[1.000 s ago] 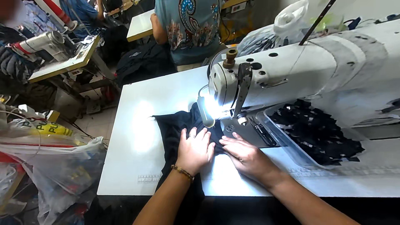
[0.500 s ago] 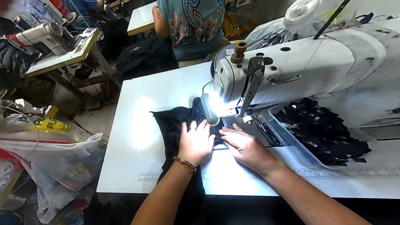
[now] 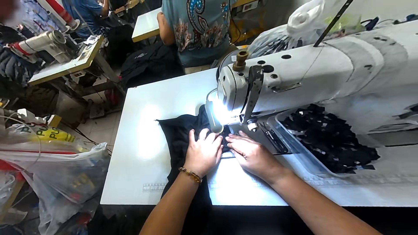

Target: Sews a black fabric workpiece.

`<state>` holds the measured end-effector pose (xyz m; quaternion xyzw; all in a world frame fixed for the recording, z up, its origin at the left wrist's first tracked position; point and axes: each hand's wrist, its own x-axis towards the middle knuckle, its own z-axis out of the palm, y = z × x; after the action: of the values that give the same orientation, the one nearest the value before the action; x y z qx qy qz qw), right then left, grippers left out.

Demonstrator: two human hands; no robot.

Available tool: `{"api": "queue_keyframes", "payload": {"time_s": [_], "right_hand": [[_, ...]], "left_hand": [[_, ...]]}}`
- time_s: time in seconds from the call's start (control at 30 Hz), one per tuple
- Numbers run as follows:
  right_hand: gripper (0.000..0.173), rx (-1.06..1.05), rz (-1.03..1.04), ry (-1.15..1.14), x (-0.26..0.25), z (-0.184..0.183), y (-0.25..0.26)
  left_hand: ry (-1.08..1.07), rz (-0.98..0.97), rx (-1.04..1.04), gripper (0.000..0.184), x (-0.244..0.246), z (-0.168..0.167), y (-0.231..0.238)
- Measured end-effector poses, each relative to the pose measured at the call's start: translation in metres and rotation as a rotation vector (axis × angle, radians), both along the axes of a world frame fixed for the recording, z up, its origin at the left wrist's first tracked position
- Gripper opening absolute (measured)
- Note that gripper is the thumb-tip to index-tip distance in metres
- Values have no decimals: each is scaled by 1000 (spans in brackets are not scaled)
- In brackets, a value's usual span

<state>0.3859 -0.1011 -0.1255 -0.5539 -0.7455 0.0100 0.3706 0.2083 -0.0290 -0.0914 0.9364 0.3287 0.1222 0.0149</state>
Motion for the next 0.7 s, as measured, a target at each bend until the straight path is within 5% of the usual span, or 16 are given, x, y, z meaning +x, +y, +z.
{"api": "queue_keyframes", "payload": {"time_s": [0.5, 0.7], "right_hand": [[24, -63, -2, -24, 1, -3, -2], [41, -58, -101, -45, 77, 94, -63]], "left_hand": [[35, 7, -3, 37, 1, -1, 2], [88, 18, -85, 39, 2, 9, -2]]}}
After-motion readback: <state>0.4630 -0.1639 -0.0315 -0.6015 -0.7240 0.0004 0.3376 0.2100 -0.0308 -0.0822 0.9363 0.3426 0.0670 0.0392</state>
